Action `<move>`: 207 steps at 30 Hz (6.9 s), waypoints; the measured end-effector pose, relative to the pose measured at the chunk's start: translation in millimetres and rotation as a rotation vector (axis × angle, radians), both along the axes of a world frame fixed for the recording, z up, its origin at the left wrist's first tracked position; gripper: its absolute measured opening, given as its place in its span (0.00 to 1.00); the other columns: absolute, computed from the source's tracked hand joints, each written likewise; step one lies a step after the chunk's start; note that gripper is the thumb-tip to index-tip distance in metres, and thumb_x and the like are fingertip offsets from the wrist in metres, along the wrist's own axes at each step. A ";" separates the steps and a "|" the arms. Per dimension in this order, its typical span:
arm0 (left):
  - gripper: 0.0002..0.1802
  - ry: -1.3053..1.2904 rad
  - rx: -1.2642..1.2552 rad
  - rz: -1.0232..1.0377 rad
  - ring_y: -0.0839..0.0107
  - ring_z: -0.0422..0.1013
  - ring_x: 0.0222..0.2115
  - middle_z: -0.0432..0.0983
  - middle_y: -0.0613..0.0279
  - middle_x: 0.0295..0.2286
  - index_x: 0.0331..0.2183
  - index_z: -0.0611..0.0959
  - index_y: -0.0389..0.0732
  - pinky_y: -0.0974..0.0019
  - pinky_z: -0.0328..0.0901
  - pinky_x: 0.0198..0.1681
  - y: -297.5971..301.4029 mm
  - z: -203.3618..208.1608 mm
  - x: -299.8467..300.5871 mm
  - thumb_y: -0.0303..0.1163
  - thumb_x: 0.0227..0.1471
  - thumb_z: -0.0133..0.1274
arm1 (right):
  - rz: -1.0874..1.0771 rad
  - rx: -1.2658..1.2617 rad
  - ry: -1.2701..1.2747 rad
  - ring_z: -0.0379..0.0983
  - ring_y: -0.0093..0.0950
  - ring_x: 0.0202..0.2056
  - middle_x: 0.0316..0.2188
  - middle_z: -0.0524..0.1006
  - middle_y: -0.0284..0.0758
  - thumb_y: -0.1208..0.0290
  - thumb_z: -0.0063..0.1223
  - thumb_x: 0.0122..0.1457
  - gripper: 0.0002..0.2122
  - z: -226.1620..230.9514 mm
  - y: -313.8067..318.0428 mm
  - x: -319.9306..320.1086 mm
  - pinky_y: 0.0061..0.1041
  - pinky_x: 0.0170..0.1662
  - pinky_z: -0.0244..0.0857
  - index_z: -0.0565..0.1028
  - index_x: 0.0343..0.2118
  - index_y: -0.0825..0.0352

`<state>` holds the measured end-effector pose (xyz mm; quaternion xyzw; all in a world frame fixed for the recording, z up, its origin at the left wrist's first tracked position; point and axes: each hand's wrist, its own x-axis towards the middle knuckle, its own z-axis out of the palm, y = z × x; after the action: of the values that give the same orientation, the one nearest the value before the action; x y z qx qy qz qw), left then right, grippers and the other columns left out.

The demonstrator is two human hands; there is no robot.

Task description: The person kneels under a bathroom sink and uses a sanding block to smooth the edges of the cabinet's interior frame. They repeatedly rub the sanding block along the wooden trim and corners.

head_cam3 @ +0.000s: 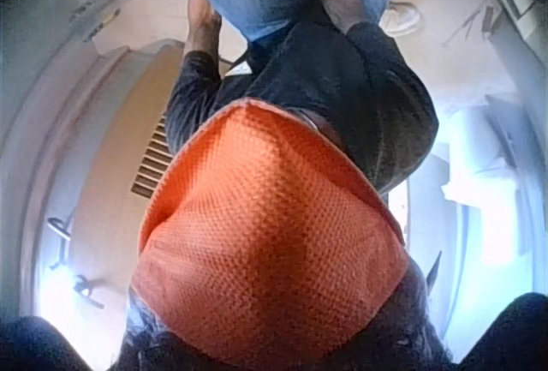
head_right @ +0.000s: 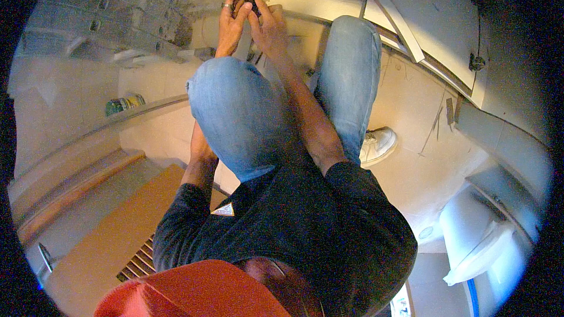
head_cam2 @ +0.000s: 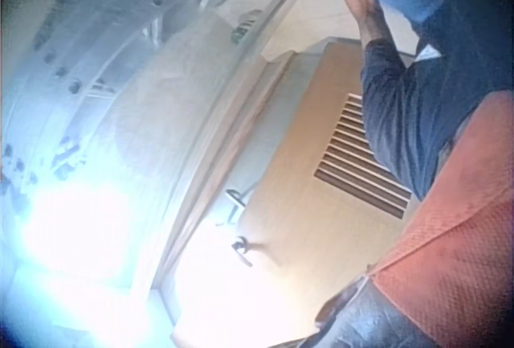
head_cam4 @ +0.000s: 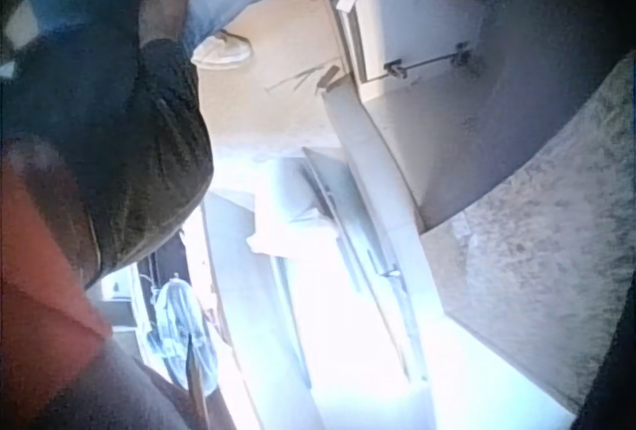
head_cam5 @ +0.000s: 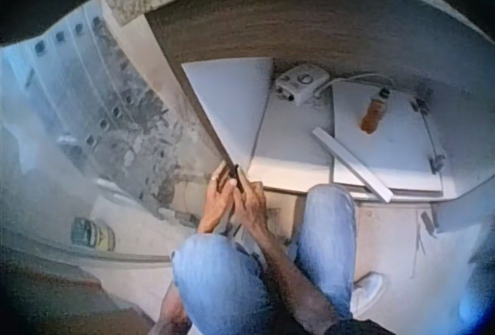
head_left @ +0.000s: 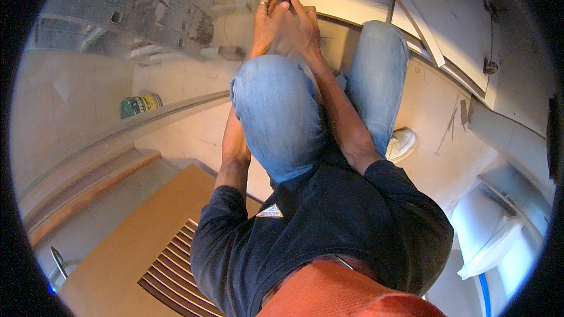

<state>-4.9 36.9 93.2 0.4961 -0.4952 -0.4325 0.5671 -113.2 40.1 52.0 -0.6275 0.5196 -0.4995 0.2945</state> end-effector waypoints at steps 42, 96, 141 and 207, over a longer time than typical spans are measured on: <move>0.26 0.005 0.096 0.168 0.67 0.72 0.49 0.77 0.53 0.49 0.57 0.75 0.37 0.65 0.67 0.54 -9.1 14.1 -5.4 0.35 0.60 0.58 | 0.015 0.093 -0.070 0.70 0.50 0.38 0.35 0.72 0.54 0.61 0.44 0.69 0.25 26.1 1.8 20.0 0.45 0.43 0.66 0.62 0.67 0.61; 0.22 -0.006 0.069 0.334 0.70 0.76 0.41 0.82 0.52 0.39 0.48 0.80 0.32 0.67 0.70 0.44 -19.3 40.6 -19.1 0.37 0.58 0.62 | -0.027 -0.058 0.002 0.70 0.51 0.48 0.46 0.72 0.56 0.56 0.43 0.69 0.26 60.3 -37.2 11.3 0.43 0.51 0.63 0.63 0.67 0.60; 0.29 0.055 -0.060 0.175 0.59 0.69 0.55 0.72 0.45 0.53 0.57 0.73 0.32 0.59 0.64 0.59 -24.9 7.3 -14.3 0.31 0.57 0.60 | -0.030 0.044 -0.066 0.70 0.49 0.40 0.37 0.72 0.53 0.61 0.41 0.70 0.24 12.4 -15.8 20.2 0.45 0.48 0.65 0.61 0.68 0.57; 0.28 0.010 -0.110 0.040 0.69 0.71 0.47 0.77 0.55 0.47 0.61 0.68 0.35 0.67 0.67 0.51 -11.7 5.5 -2.0 0.35 0.65 0.52 | -0.024 0.013 -0.075 0.70 0.40 0.40 0.38 0.69 0.43 0.64 0.52 0.64 0.26 26.4 -3.7 14.2 0.37 0.46 0.67 0.67 0.66 0.53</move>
<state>-6.8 25.2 98.6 0.4719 -0.5054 -0.3957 0.6044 -99.0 36.5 78.4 -0.6002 0.5190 -0.5228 0.3117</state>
